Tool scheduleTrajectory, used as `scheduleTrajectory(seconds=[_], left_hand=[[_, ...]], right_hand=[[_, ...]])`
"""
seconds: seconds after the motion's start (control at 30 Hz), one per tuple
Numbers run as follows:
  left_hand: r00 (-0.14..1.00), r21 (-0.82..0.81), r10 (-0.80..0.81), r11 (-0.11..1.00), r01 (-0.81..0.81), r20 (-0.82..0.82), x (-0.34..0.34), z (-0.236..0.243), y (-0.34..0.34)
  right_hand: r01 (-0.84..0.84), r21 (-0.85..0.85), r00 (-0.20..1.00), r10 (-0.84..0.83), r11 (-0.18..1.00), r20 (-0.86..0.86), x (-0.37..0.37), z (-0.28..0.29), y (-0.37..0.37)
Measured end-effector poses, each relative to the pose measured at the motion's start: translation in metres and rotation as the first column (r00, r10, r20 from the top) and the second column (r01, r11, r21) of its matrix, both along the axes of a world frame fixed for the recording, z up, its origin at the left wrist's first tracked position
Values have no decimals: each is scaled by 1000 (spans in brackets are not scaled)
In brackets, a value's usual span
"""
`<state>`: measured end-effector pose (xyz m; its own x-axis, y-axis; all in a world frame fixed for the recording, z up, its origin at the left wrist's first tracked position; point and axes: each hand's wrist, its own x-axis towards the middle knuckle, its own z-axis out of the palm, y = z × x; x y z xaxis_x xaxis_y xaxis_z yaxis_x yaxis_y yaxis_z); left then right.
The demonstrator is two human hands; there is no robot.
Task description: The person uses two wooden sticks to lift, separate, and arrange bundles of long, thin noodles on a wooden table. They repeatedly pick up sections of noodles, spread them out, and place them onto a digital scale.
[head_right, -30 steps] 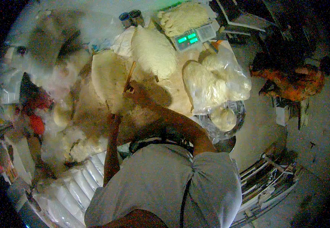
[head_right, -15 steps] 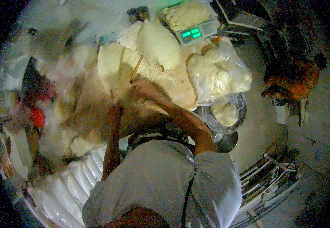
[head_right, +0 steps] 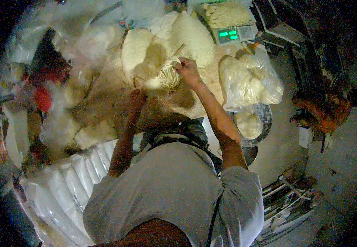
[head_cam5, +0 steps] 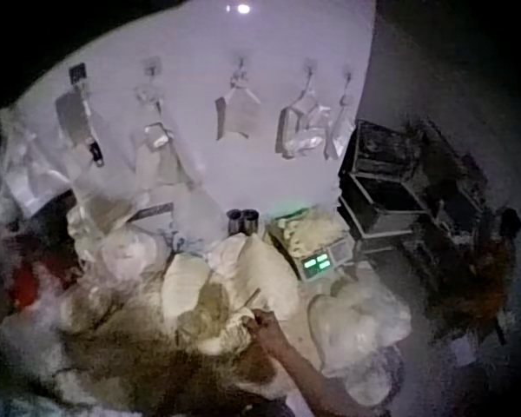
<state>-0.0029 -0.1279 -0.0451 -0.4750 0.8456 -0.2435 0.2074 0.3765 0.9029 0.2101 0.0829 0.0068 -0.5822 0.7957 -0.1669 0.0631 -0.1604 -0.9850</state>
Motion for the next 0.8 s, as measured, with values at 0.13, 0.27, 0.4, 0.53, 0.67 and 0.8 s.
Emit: scheduleTrajectory(seconds=[0.13,0.27,0.4,0.53,0.67,0.8], left_hand=[[999,34,-33,999,33,4,-5,3,2],[997,49,12,999,-15,75,-11,-13,-1],[995,-8,47,999,-46,94,-10,-6,3],[981,-3,118,993,-119,151,-3,4,5],[991,-25,28,999,-25,129,-5,14,16],[999,77,44,996,-46,26,4,44,27]], right_hand=[[17,43,999,-15,999,-38,-9,-2,-7],[3,45,998,-6,999,57,-13,-20,-6],[-55,129,984,32,990,174,-9,-20,0],[-216,641,937,-29,736,349,-9,17,4],[-118,167,992,110,979,56,-8,32,14],[-118,-169,991,106,979,-79,-5,43,18]])
